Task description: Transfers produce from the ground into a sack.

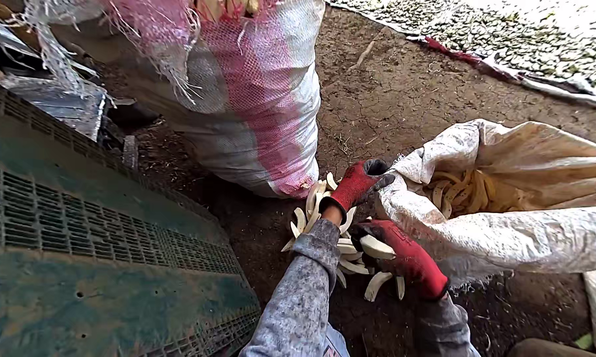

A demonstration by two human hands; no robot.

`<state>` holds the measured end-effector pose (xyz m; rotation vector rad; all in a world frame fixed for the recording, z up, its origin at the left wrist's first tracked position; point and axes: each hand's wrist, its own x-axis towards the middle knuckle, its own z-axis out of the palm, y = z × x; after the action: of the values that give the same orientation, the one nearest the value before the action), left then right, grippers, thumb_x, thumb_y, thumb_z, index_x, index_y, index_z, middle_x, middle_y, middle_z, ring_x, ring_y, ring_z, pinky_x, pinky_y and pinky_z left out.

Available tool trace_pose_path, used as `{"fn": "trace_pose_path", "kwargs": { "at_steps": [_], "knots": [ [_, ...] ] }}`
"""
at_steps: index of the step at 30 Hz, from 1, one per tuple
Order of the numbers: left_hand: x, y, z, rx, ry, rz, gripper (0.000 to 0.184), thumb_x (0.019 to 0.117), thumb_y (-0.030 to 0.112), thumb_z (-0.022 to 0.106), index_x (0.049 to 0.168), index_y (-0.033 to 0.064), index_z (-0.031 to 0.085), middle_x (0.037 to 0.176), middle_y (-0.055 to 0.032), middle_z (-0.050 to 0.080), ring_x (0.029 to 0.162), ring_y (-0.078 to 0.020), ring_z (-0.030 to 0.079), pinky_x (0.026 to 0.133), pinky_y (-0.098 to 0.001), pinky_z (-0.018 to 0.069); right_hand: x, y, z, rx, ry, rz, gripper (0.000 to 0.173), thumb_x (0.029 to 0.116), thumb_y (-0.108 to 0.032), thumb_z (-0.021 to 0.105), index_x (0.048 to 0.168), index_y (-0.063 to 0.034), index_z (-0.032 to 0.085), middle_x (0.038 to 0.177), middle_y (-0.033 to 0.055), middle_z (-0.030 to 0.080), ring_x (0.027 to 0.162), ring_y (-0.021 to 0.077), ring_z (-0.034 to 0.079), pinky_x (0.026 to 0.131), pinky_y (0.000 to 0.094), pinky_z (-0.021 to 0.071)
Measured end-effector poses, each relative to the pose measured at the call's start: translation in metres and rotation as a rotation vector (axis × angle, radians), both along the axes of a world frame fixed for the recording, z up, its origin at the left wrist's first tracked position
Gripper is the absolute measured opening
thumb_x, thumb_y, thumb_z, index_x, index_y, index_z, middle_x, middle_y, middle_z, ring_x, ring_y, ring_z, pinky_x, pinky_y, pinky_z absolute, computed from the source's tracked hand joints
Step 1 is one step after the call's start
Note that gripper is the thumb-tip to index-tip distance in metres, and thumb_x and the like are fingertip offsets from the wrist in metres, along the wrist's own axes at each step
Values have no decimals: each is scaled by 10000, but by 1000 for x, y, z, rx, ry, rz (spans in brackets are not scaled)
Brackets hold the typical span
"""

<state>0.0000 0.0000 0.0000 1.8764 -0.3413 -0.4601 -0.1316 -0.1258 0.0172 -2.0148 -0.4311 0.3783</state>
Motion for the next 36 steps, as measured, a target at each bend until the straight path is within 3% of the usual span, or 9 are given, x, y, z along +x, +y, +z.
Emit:
{"fn": "trace_pose_path", "kwargs": {
  "at_steps": [4,7,9,10,13,16,21,30,36],
  "knots": [
    [0,5,13,80,93,-25,232,972,165,691,1164,35,693,1113,-127,688,1004,-204,643,938,-422,515,-16,-56,58,545,-358,-123,63,914,-173,727,941,-146,676,874,-64,666,820,37,643,745,223,565],
    [-1,-2,11,3,79,-3,207,953,187,714,1098,40,704,1010,-98,694,893,-167,640,844,-398,537,-13,-102,102,-201,-613,-549,476,803,-249,814,1232,-167,624,1148,22,658,944,147,663,738,338,585],
    [-1,-7,10,-7,72,23,228,944,193,725,1111,38,704,1025,-108,701,909,-182,657,860,-412,547,-18,-97,112,-559,-508,-676,784,749,-188,858,1455,-127,523,1499,204,491,1354,448,473,1007,703,418],
    [-1,-10,10,3,60,36,236,940,195,729,1115,39,704,1034,-114,701,920,-193,660,866,-421,546,-25,-89,109,-574,-513,-678,808,750,-230,829,1483,-139,503,1569,189,424,1458,432,369,1102,693,350],
    [1,-11,11,53,-3,61,219,939,179,724,1104,36,715,1062,-130,710,986,-222,668,928,-456,530,-47,-45,67,-261,-402,-363,443,814,-291,780,1234,-177,699,1233,19,694,1129,133,661,941,393,577],
    [-1,-15,11,57,-30,59,223,937,180,726,1104,32,716,1068,-129,711,1000,-218,666,939,-450,526,-16,17,-2,-343,139,180,565,842,-197,802,1375,-131,626,1309,165,657,1202,334,625,1023,564,477],
    [-5,-15,15,97,-68,37,232,948,195,716,1114,33,706,1076,-135,704,996,-223,668,932,-453,532,-7,72,-135,-809,229,58,1059,735,-278,862,1625,-288,286,1585,319,336,1459,547,308,1090,731,316],
    [3,-7,-4,110,-51,18,236,947,260,719,1108,88,728,1057,-91,720,990,-196,673,921,-460,532,-31,69,-134,-552,238,-33,765,830,-231,752,1531,-153,459,1344,232,593,1166,399,635,950,576,518],
    [-10,9,20,36,127,-26,202,980,195,677,1134,66,696,959,-84,690,746,-147,636,694,-355,562,-29,-20,-15,502,9,-261,437,739,-116,796,1160,-100,680,1019,-24,707,881,65,671,769,254,590]
  ]
}}
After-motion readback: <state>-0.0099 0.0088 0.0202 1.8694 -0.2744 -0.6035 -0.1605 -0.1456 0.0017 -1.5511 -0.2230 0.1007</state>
